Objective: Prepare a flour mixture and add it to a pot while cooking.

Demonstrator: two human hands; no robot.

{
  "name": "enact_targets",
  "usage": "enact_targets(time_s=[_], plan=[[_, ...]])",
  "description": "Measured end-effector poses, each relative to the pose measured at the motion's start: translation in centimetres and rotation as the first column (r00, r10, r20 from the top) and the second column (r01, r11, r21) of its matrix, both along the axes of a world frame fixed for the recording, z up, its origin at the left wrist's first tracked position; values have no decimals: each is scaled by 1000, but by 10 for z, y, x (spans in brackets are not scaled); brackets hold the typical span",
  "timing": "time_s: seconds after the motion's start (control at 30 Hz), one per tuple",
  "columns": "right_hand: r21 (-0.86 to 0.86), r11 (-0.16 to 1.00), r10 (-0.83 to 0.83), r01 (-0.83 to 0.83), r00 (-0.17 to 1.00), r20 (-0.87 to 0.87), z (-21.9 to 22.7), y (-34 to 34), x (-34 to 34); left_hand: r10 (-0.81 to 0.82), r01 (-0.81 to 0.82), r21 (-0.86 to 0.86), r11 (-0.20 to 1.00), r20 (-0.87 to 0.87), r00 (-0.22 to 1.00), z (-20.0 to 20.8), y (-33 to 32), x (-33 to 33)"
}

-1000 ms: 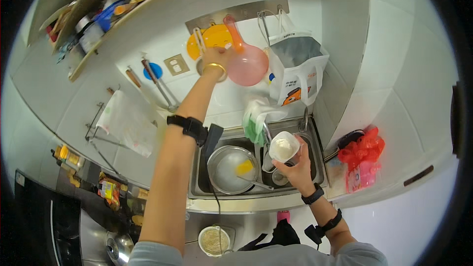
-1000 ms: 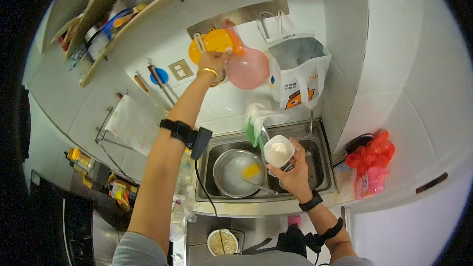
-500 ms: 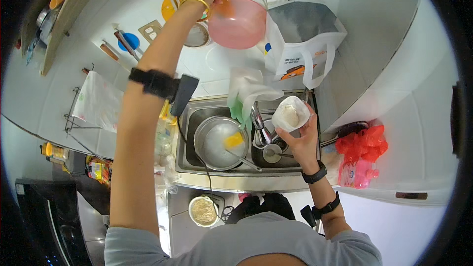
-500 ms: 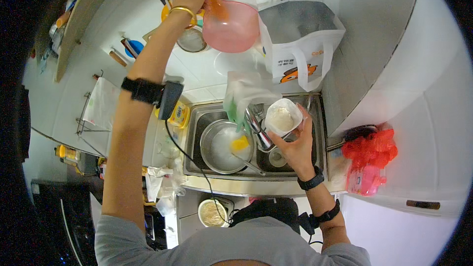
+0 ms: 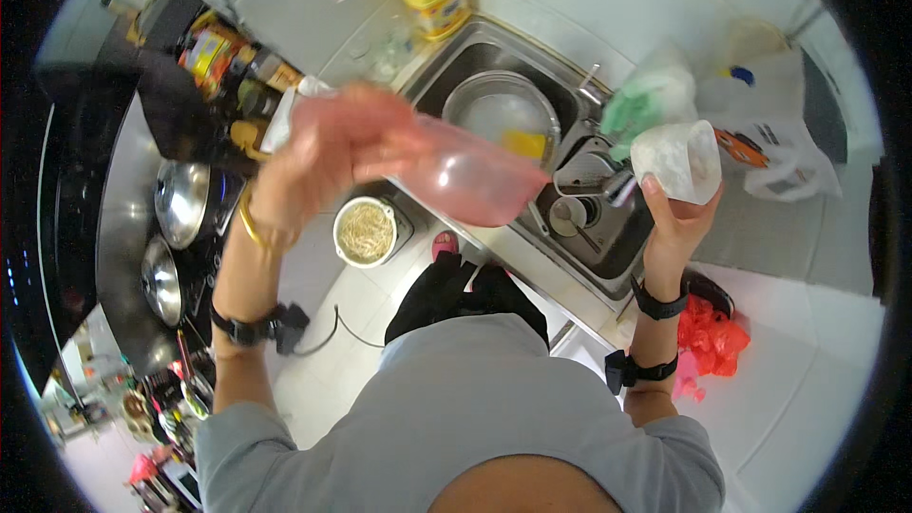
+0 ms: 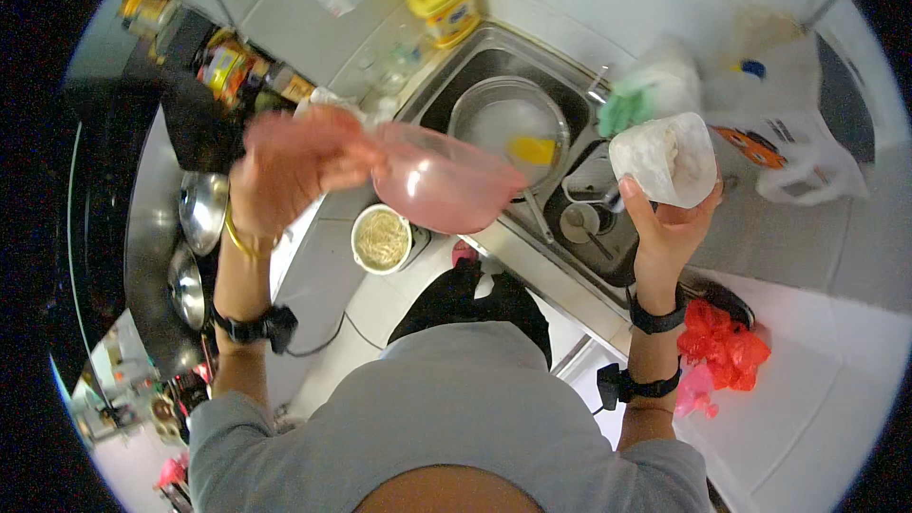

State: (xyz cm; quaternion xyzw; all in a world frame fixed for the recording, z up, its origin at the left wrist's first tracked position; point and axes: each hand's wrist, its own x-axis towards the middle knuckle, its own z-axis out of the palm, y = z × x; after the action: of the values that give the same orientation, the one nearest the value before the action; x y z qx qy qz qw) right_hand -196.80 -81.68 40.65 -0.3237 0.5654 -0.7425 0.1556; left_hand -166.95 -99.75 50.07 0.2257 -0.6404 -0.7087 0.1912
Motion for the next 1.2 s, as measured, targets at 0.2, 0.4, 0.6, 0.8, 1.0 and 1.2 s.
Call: enact_targets(time_s=[0.2, 0.4, 0.6, 0.8, 1.0, 1.2], plan=[[102, 971, 221, -217, 975, -31, -19, -52, 52, 339, -346, 243, 906, 72, 938, -150, 52, 89], [202, 893, 411, -402, 912, -5, -43, -93, 98, 805, -760, 366, 537, 47, 591, -329, 74, 51], [286, 870, 434, -403, 899, -56, -60, -107, 107, 843, -804, 437, 403, 165, 512, -384, 58, 35], [278, 877, 416, -393, 909, -27, -61, -110, 106, 739, -699, 418, 580, 91, 667, -392, 55, 37], [259, 891, 387, -374, 922, 1, -58, -108, 105, 737, -692, 360, 625, 21, 676, -392, 45, 51], [241, 915, 352, -324, 933, -80, -69, -106, 98, 650, -669, -250, 700, 612, 451, -360, 27, 60]])
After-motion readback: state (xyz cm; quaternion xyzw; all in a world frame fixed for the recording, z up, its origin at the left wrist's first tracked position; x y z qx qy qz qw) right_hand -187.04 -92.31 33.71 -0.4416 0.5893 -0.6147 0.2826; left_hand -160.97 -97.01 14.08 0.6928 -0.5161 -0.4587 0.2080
